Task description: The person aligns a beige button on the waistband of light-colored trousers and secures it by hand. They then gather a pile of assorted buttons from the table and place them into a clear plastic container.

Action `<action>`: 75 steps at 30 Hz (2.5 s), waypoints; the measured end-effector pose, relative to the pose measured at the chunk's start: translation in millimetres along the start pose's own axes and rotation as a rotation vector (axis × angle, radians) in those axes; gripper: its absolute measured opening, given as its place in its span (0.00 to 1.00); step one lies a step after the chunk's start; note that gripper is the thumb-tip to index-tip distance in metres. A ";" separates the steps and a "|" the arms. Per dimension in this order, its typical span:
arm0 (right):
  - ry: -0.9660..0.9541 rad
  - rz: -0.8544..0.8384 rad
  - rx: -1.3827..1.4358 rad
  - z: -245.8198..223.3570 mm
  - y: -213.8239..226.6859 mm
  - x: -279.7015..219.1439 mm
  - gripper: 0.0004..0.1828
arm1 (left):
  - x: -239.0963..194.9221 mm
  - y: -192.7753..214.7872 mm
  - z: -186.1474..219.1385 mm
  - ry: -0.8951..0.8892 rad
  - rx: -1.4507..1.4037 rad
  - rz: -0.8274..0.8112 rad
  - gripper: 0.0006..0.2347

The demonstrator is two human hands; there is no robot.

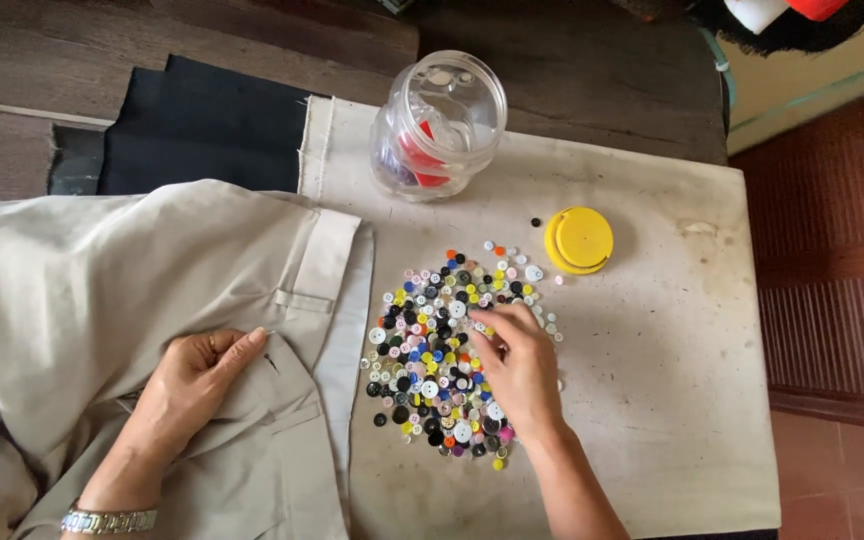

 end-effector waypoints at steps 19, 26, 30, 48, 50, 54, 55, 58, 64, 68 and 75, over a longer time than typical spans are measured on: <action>-0.372 0.066 0.378 19.4 -1.5 11.2 0.10 | -2.0 1.0 1.6 0.027 0.048 -0.002 0.23; -0.579 0.091 0.659 29.7 -6.9 0.7 0.08 | 0.0 1.5 -0.4 0.006 0.061 0.009 0.23; -0.563 0.026 0.696 35.6 -13.2 -2.4 0.05 | -2.5 1.8 0.8 0.033 0.053 0.003 0.22; -0.521 -0.039 0.314 24.8 -5.8 -19.1 0.04 | -0.5 1.5 0.3 -0.012 0.038 0.007 0.22; -0.445 -0.024 0.227 27.3 -9.0 -18.4 0.03 | 0.8 1.5 -0.9 -0.022 0.060 0.014 0.22; -0.022 -0.051 0.136 -6.5 -32.6 -7.6 0.01 | -0.7 2.1 0.7 -0.008 0.075 0.005 0.23; -0.022 -0.051 0.139 -15.6 -40.0 -3.6 0.01 | 7.3 0.0 -13.2 -0.008 0.077 0.007 0.23; -0.014 -0.128 0.134 -40.3 -64.6 6.2 0.05 | 22.9 -4.5 -33.7 -0.079 -0.158 -0.005 0.19; 0.146 -0.230 -0.169 -62.7 -94.5 9.9 0.07 | 24.8 -3.9 -33.6 -0.084 -0.130 -0.030 0.19; 0.050 -0.280 -0.148 -55.7 -95.1 12.4 0.06 | 24.4 -3.6 -33.7 -0.086 -0.168 -0.024 0.19; 0.001 -0.289 -0.125 -54.6 -90.6 10.7 0.05 | 24.9 -4.3 -36.0 -0.099 -0.170 -0.019 0.19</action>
Point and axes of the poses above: each hand's wrist, its own x-axis towards the middle knuckle, its own y-axis out of the back of the hand, z = x × y, the point moved 8 cm from there along x, towards the middle knuckle, and after that the axes turned 12 degrees about x, right-handed, at the moved point
